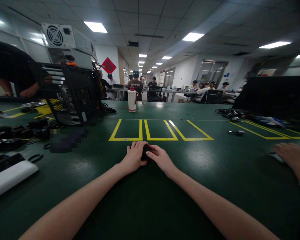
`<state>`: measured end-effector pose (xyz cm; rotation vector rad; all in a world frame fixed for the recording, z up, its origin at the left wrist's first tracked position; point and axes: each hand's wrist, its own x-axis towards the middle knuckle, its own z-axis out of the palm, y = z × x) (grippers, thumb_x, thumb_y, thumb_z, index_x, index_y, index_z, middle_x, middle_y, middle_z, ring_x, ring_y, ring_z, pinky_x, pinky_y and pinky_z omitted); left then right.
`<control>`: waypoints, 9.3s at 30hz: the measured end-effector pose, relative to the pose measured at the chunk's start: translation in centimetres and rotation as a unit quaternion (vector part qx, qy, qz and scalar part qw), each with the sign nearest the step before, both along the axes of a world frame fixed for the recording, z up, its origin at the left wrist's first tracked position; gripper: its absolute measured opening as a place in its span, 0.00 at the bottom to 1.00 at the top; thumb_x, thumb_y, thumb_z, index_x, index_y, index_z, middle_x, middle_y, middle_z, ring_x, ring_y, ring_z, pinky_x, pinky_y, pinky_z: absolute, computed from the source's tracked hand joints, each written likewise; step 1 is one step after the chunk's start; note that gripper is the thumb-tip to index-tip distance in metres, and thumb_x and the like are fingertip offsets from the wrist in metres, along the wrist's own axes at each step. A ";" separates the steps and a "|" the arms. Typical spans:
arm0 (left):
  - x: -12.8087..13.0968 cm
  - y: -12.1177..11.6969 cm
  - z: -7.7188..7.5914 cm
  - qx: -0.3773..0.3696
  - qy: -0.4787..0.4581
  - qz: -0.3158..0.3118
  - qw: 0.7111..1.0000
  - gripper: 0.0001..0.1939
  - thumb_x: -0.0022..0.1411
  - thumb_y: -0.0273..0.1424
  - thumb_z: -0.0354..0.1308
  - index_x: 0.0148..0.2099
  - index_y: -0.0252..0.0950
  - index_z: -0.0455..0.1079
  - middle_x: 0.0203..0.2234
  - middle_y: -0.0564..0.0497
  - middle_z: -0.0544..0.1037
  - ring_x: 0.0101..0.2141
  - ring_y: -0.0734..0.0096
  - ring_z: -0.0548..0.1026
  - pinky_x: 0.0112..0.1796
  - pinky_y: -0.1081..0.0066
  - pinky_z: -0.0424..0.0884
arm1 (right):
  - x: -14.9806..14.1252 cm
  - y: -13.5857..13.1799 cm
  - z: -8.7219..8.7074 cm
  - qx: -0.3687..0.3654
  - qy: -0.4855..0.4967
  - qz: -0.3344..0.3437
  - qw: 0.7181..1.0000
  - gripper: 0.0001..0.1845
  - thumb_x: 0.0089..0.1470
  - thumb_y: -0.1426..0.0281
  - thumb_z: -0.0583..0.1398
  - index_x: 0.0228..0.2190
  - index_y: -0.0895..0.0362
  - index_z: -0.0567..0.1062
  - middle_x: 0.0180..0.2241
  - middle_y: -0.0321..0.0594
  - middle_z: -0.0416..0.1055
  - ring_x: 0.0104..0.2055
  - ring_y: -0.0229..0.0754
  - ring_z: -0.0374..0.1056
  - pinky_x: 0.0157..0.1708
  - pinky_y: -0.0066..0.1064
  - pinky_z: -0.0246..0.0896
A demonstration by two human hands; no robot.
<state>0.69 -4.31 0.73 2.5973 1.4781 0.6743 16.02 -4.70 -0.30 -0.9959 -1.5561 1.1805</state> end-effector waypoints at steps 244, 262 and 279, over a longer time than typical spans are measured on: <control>-0.2 0.7 -1.0 0.066 -0.016 -0.046 0.997 0.32 0.43 0.27 0.60 0.50 0.38 0.50 0.44 0.47 0.63 0.48 0.58 0.61 0.49 0.56 0.56 | 0.4 -0.2 0.5 -0.003 0.043 0.074 0.996 0.16 0.42 0.72 0.60 0.36 0.56 0.65 0.39 0.38 0.66 0.44 0.40 0.63 0.47 0.38 0.57; -0.1 0.6 -0.8 0.072 -0.011 -0.046 0.996 0.32 0.43 0.27 0.60 0.50 0.36 0.51 0.44 0.47 0.63 0.47 0.59 0.62 0.49 0.57 0.56 | 0.6 0.1 -0.1 0.015 0.045 0.079 0.996 0.17 0.41 0.72 0.61 0.36 0.54 0.65 0.39 0.37 0.66 0.45 0.40 0.63 0.47 0.38 0.57; -0.2 0.5 -0.7 0.053 -0.020 -0.047 0.997 0.32 0.43 0.28 0.60 0.50 0.38 0.50 0.45 0.47 0.63 0.48 0.57 0.61 0.49 0.54 0.55 | 0.6 -0.1 0.4 -0.009 0.060 0.088 0.994 0.18 0.40 0.73 0.61 0.37 0.55 0.65 0.40 0.37 0.66 0.45 0.40 0.62 0.48 0.37 0.57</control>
